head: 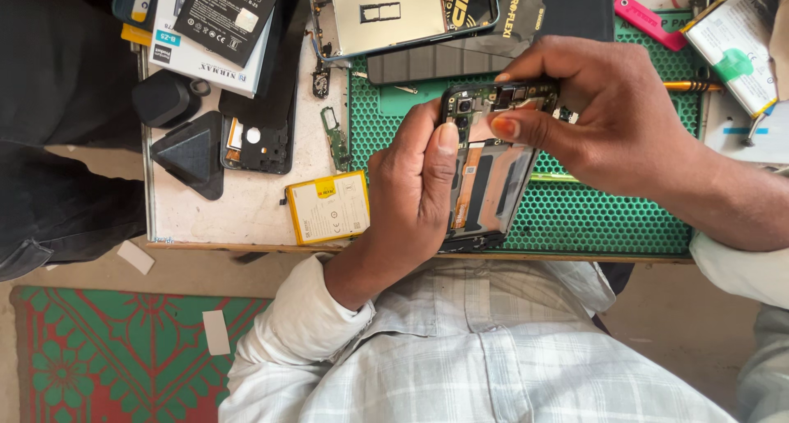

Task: The person disassembles a smartphone by prying open the back cover, unscrewing internal screws, and removing the battery. They then reassemble the device by placing the battery back, reconnecting internal components, and closing the back cover.

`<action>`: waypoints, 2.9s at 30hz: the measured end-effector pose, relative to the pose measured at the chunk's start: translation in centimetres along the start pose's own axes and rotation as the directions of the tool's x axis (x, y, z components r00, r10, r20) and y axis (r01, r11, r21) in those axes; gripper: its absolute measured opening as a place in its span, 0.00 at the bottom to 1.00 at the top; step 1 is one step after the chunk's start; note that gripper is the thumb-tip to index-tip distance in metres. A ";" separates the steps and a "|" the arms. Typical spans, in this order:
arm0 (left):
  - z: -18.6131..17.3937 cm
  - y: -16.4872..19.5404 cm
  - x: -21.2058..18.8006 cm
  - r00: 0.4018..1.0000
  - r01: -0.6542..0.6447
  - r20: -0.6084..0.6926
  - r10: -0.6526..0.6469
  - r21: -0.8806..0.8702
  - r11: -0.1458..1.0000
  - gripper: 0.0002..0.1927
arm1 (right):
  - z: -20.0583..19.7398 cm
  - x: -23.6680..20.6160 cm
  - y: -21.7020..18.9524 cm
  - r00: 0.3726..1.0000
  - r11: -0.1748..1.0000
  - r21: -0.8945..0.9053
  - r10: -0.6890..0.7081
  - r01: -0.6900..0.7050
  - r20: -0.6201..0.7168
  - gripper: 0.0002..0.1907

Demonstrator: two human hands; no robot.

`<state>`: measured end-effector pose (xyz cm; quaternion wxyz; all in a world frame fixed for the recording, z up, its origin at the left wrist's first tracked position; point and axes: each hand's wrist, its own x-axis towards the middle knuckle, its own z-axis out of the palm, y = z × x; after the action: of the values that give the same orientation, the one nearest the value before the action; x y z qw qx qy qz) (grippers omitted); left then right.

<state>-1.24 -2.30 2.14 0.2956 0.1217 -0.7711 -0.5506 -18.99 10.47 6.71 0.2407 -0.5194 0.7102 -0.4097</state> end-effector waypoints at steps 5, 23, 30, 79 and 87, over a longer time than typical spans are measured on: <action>-0.6 -0.2 -0.1 0.998 0.033 0.050 -0.026 -0.144 0.989 0.18 | 0.3 0.1 0.3 0.999 0.997 0.074 -0.032 0.033 -0.015 0.17; -0.7 0.6 0.6 0.983 0.158 0.131 -0.131 -0.226 0.961 0.11 | 0.3 0.0 -0.4 1.000 0.998 0.063 -0.027 0.027 0.006 0.18; -1.1 0.0 1.2 0.986 0.125 0.130 -0.101 -0.190 0.974 0.09 | 0.6 -0.2 0.5 0.996 0.996 0.020 -0.088 0.088 -0.007 0.18; -0.9 -2.5 1.6 0.975 0.198 0.178 -0.130 -0.453 0.869 0.12 | 0.4 1.2 2.1 0.459 0.155 -0.697 -0.845 0.700 0.274 0.08; -1.0 -2.3 1.6 0.970 0.226 0.194 -0.149 -0.481 0.847 0.13 | 0.3 1.3 2.4 0.385 0.090 -0.686 -0.876 0.722 0.291 0.06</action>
<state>-2.25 -4.70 0.70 0.2032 0.0743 -0.6064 -0.7652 -20.45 9.48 4.63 -0.3222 -0.8235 0.4219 -0.2001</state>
